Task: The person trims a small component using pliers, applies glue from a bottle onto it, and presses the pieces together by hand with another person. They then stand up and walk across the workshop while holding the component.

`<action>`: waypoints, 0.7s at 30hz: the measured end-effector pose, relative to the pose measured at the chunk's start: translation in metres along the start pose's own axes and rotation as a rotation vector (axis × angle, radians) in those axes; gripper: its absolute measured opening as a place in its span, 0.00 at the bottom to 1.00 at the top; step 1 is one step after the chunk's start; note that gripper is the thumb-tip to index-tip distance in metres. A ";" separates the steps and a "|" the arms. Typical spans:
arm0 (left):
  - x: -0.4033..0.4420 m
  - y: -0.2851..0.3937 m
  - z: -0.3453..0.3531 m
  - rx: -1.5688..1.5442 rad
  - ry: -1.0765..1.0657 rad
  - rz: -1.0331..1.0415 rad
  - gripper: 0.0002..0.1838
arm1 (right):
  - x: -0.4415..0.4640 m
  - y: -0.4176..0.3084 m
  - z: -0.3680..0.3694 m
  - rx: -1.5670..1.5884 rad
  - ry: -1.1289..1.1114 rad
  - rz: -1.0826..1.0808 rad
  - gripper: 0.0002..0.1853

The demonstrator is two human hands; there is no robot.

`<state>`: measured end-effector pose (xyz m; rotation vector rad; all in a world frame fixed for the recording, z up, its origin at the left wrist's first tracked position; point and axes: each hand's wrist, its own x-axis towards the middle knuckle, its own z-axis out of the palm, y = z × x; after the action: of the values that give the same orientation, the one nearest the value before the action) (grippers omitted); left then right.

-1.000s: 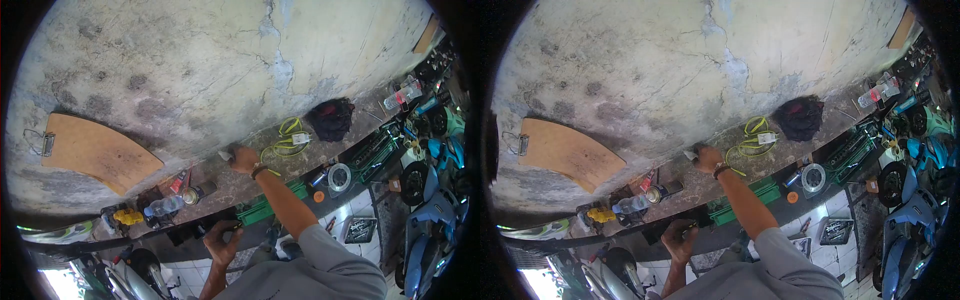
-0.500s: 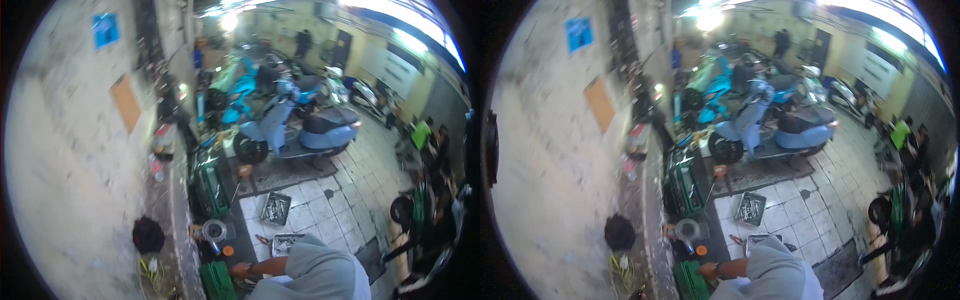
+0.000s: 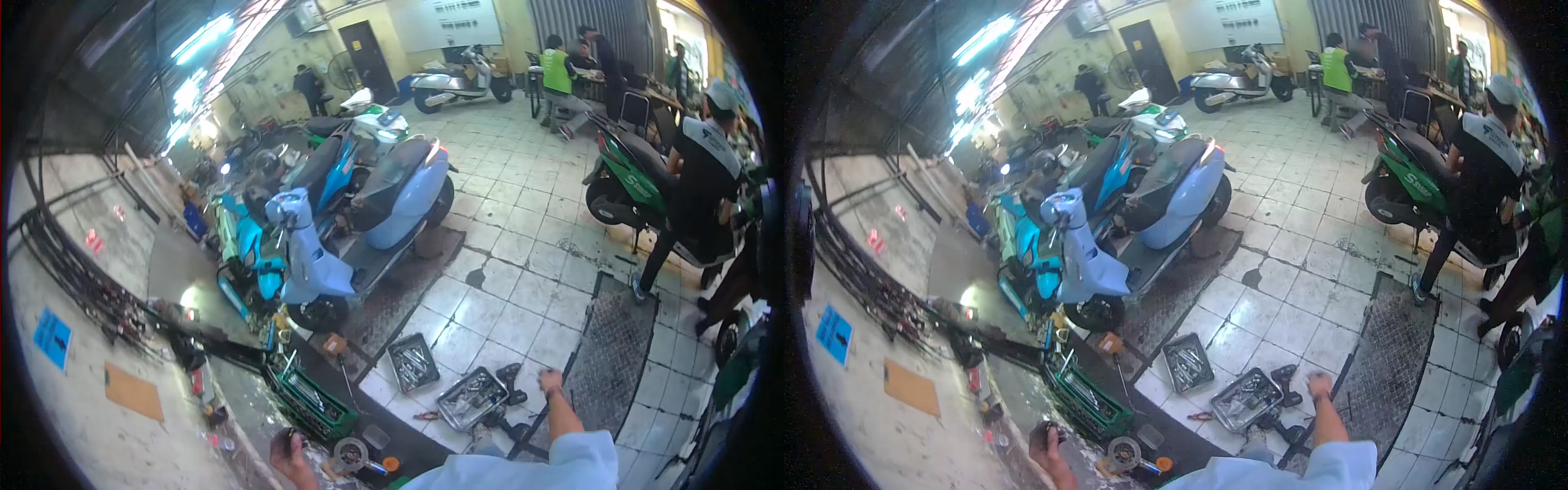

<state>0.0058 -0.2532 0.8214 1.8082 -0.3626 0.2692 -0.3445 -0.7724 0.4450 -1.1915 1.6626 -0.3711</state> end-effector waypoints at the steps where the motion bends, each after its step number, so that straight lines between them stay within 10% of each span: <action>1: 0.007 0.018 0.032 -0.001 -0.011 0.015 0.13 | 0.021 0.085 -0.014 -0.398 -0.112 -0.051 0.22; 3: 0.017 0.062 0.108 -0.210 0.037 -0.098 0.10 | 0.052 0.229 -0.043 -1.257 -0.257 -0.300 0.26; 8: 0.046 0.086 0.213 -0.170 -0.116 -0.075 0.11 | -0.044 0.196 -0.078 -0.565 -0.336 0.272 0.22; 21: 0.131 0.071 0.444 -0.220 -0.378 0.020 0.12 | 0.055 0.113 -0.016 -0.338 -0.165 0.248 0.14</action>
<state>0.0969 -0.7124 0.8161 1.6334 -0.6508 -0.1006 -0.4178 -0.7708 0.3413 -1.2024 1.7451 0.1659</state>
